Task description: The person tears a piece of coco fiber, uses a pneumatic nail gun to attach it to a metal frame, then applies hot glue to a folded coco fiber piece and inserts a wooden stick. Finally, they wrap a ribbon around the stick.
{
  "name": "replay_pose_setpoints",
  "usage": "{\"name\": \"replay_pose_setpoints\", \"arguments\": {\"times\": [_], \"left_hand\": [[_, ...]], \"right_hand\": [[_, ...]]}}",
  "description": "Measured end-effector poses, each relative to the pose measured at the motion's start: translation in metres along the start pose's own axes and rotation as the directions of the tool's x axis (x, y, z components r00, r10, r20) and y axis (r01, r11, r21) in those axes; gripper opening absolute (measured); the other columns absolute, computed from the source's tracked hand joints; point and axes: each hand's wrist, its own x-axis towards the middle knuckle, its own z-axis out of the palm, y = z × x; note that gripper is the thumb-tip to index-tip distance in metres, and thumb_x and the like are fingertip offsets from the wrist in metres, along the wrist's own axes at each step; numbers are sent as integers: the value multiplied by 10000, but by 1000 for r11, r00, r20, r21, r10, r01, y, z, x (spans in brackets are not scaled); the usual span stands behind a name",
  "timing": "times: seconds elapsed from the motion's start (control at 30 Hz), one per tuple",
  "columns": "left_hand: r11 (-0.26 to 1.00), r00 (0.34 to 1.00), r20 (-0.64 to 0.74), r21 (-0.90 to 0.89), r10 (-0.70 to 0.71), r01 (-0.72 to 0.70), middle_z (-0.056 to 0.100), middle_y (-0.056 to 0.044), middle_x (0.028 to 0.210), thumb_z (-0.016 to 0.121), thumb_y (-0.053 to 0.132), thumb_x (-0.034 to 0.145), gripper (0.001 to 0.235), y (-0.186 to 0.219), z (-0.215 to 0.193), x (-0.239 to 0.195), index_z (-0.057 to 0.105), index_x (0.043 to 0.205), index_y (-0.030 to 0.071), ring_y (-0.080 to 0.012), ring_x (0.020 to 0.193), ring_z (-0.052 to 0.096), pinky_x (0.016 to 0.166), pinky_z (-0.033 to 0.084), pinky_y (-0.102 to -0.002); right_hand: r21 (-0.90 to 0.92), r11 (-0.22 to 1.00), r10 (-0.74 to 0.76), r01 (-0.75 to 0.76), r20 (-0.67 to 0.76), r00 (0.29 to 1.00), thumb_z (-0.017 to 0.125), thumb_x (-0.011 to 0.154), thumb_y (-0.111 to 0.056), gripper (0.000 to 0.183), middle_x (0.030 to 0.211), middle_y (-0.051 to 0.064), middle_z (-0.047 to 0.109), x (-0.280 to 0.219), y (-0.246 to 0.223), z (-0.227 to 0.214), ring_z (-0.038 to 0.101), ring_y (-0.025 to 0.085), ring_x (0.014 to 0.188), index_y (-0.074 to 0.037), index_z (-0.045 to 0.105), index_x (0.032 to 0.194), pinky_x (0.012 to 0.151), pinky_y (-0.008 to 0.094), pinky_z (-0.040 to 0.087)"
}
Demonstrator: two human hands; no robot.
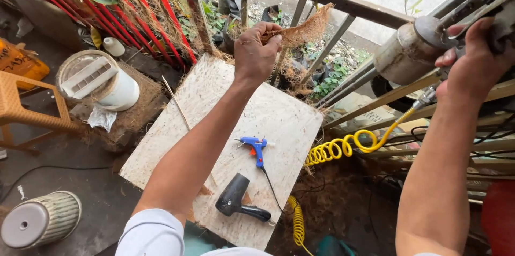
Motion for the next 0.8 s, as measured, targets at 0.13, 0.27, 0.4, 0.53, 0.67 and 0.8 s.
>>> {"name": "replay_pose_setpoints", "arguments": {"times": [0.13, 0.27, 0.4, 0.53, 0.67, 0.8], "left_hand": [[999, 1000, 5, 24, 26, -26, 741, -77, 875, 658, 33, 895, 81, -7, 6, 10, 677, 949, 90, -123, 655, 724, 479, 607, -183], [996, 997, -27, -32, 77, -78, 715, -93, 927, 660, 14, 890, 64, -6, 20, 12, 664, 915, 74, -170, 716, 748, 543, 671, -203], [992, 994, -41, 73, 105, -102, 743, -42, 899, 680, 67, 876, 65, -1, 37, 13, 678, 914, 120, -125, 686, 759, 530, 647, -192], [989, 989, 9, 11, 150, -150, 717, -59, 907, 654, 14, 884, 82, 0, 46, 10, 661, 907, 93, -135, 716, 733, 585, 679, -195], [988, 987, 50, 5, 151, -151, 704, -80, 928, 642, -24, 888, 107, -8, 49, 9, 654, 936, 71, -146, 716, 719, 580, 677, -196], [991, 990, 54, -10, 133, -133, 712, -86, 935, 646, -21, 889, 101, -10, 47, 10, 660, 923, 73, -150, 728, 730, 595, 695, -194]], "right_hand": [[-2, 999, -43, 43, -9, 999, 644, 1058, -262, 169, 864, 31, 702, -27, -4, -11, 333, 79, 418, -112, 596, 996, 395, 211, 298], [-74, 982, -166, 173, 91, 982, 590, 1091, -169, 205, 1047, 114, 707, -78, -1, -21, 487, 105, 512, -159, 540, 892, 391, 210, 337], [-106, 988, -87, 109, 194, 977, 666, 1004, -59, 189, 886, 90, 727, -131, 19, -21, 530, 75, 502, -147, 636, 839, 522, 230, 453], [-197, 978, -6, 75, 330, 944, 632, 1001, -357, 305, 583, 11, 557, -165, 15, -7, 467, 95, 442, -68, 729, 988, 438, 234, 375], [-323, 945, 151, -51, 291, 945, 693, 868, -476, 417, 576, 46, 605, -175, 16, 0, 547, 129, 462, -60, 710, 891, 445, 285, 429], [-334, 940, 176, -69, 302, 937, 681, 859, -503, 436, 518, 38, 573, -171, 16, 4, 516, 116, 422, -67, 697, 880, 419, 276, 396]]}}
